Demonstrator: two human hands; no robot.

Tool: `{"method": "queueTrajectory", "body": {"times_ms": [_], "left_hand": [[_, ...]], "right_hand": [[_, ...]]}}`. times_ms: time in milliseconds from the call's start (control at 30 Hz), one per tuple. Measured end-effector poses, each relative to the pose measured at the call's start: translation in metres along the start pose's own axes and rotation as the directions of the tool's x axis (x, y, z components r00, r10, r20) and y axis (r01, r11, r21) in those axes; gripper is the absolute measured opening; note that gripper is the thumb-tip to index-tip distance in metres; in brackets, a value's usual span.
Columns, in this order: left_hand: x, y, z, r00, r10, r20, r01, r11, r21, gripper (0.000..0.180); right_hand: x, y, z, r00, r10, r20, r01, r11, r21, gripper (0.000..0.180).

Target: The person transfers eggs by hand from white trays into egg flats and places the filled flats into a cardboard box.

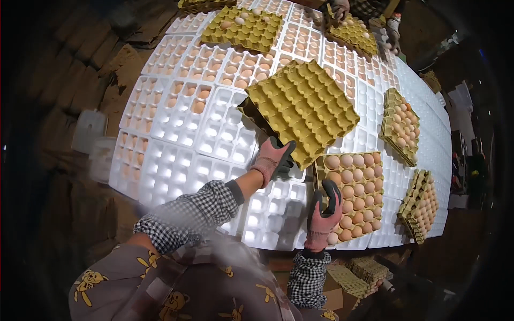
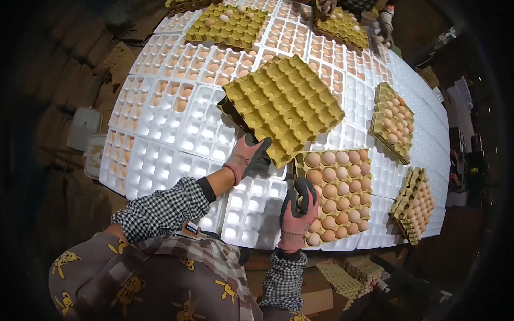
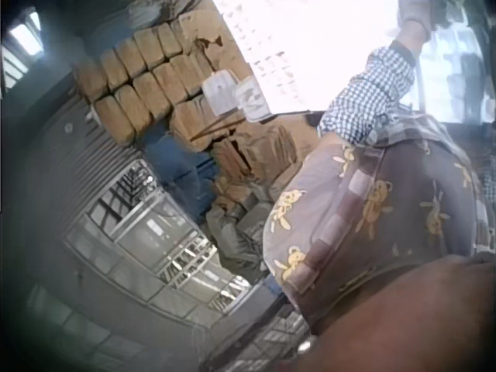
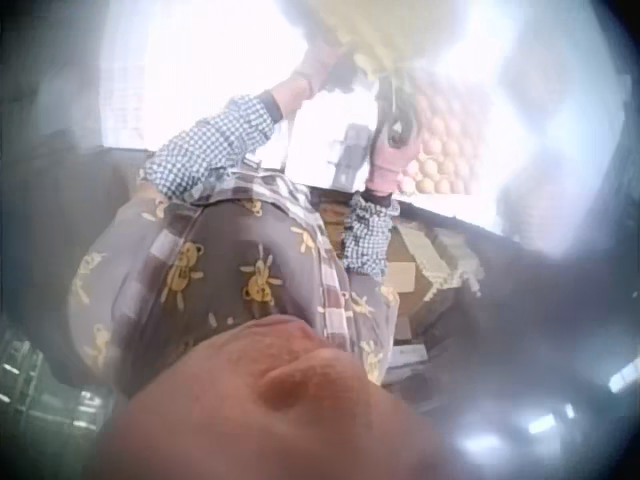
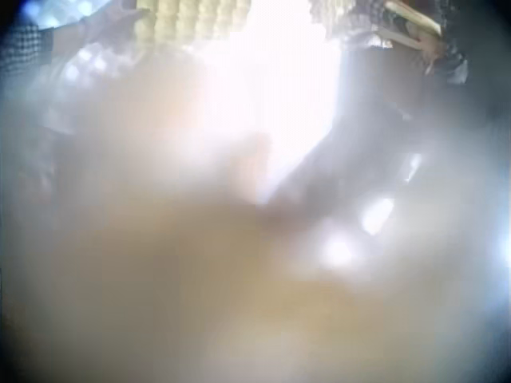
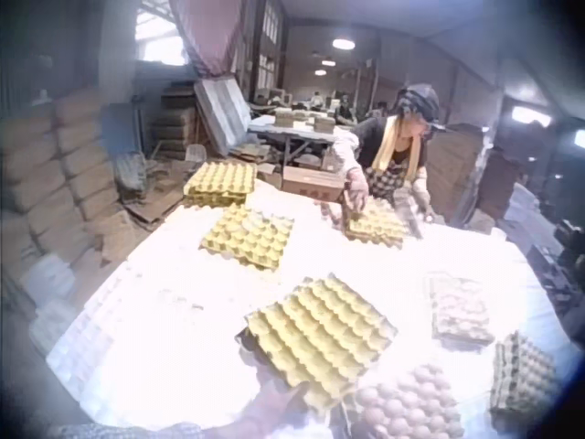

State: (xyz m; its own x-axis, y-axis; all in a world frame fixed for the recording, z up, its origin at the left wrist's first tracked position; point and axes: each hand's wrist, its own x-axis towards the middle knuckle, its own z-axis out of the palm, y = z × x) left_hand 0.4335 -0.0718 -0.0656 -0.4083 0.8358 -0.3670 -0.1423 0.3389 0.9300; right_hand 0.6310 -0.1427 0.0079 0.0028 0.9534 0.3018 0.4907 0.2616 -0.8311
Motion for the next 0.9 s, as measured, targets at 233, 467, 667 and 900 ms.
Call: {"method": "queueTrajectory", "body": {"times_ms": [233, 467, 667, 900], "left_hand": [[0.004, 0.022, -0.022, 0.853, -0.434, 0.29, 0.507, 0.823, -0.257, 0.045], [-0.002, -0.01, 0.021, 0.961, -0.271, 0.055, 0.277, 0.942, -0.188, 0.035], [0.037, -0.024, -0.005, 0.91, -0.345, 0.229, 0.258, 0.905, 0.339, 0.074], [0.012, 0.01, -0.019, 0.989, -0.1, -0.11, 0.071, 0.966, -0.249, 0.049]], "right_hand": [[-0.022, -0.008, 0.004, 0.984, -0.092, 0.155, 0.079, 0.993, 0.087, 0.035], [-0.032, -0.045, 0.014, 0.972, -0.106, 0.209, 0.104, 0.994, 0.018, 0.035], [-0.068, -0.073, 0.031, 0.952, -0.104, 0.288, 0.121, 0.992, -0.041, 0.03], [-0.091, -0.096, 0.045, 0.911, -0.023, 0.411, 0.062, 0.995, -0.08, 0.032]]}}
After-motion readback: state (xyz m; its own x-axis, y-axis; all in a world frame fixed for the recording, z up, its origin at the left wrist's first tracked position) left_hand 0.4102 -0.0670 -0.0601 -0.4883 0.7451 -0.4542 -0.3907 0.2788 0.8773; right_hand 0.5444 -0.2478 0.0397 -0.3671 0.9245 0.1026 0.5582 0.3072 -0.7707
